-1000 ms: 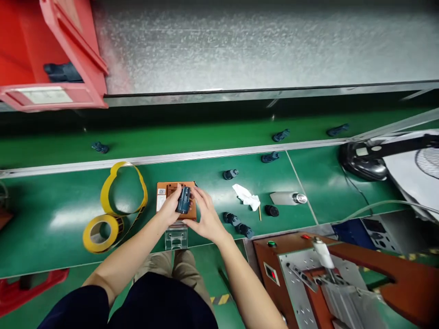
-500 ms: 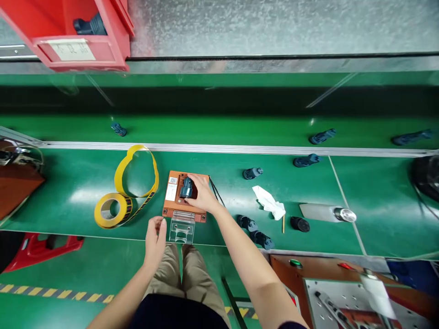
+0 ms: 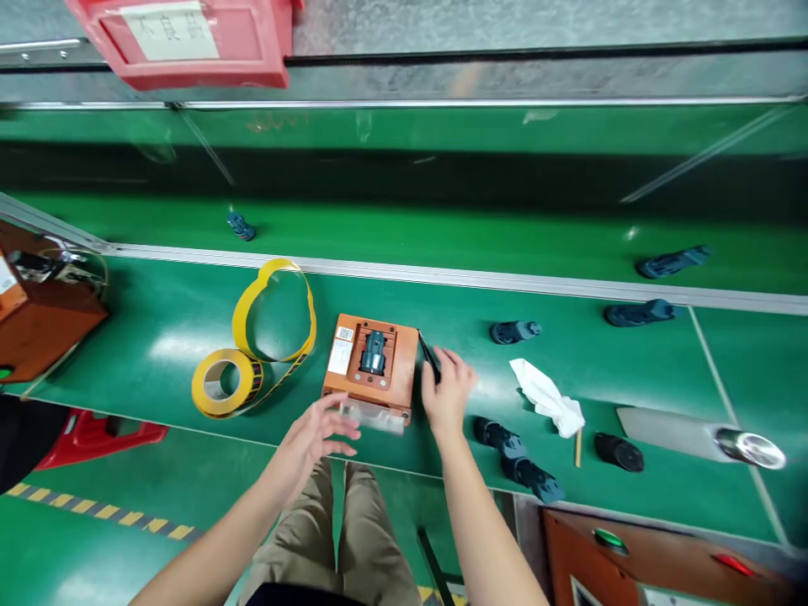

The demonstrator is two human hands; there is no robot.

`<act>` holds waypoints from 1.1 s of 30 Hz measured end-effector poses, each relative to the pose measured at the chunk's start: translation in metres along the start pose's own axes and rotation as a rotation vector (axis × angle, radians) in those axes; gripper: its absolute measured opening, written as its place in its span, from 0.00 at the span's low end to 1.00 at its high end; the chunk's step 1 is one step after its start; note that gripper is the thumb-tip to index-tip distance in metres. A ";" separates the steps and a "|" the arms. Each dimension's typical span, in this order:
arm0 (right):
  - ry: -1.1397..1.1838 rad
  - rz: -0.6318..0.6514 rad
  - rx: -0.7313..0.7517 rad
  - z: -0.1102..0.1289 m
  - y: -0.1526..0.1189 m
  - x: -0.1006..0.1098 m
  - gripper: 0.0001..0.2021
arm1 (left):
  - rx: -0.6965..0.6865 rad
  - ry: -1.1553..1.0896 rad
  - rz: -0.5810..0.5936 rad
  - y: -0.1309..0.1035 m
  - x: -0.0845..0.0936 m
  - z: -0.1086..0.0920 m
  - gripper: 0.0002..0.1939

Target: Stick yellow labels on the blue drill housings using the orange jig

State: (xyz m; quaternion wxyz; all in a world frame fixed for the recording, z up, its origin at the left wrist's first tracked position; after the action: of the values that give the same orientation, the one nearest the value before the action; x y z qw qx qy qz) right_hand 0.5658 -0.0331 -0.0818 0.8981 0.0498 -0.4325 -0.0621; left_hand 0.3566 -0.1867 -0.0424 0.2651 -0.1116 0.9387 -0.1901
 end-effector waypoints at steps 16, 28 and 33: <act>-0.190 -0.203 -0.227 -0.066 -0.045 -0.010 0.23 | -0.577 1.269 0.053 0.042 0.082 -0.090 0.10; -0.006 -0.216 -0.314 -0.079 -0.052 -0.003 0.16 | -0.805 1.760 0.117 0.008 0.100 -0.101 0.08; 0.455 -0.208 -0.427 -0.057 -0.047 0.016 0.18 | -0.735 1.837 0.120 0.031 0.083 -0.085 0.11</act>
State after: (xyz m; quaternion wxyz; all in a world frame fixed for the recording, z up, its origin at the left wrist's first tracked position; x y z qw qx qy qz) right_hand 0.6168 -0.0798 -0.1117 0.9507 -0.0832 -0.1907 -0.2300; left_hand 0.2382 -0.1589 -0.0259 -0.6076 0.0518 0.7843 0.1140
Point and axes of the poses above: each hand's wrist, its own y-axis towards the middle knuckle, its own x-axis out of the back of the hand, z = x × y, the point moved 10 cm from there along y, towards the middle knuckle, and after that the axes turned 12 degrees about -x, right-handed, at the moved point
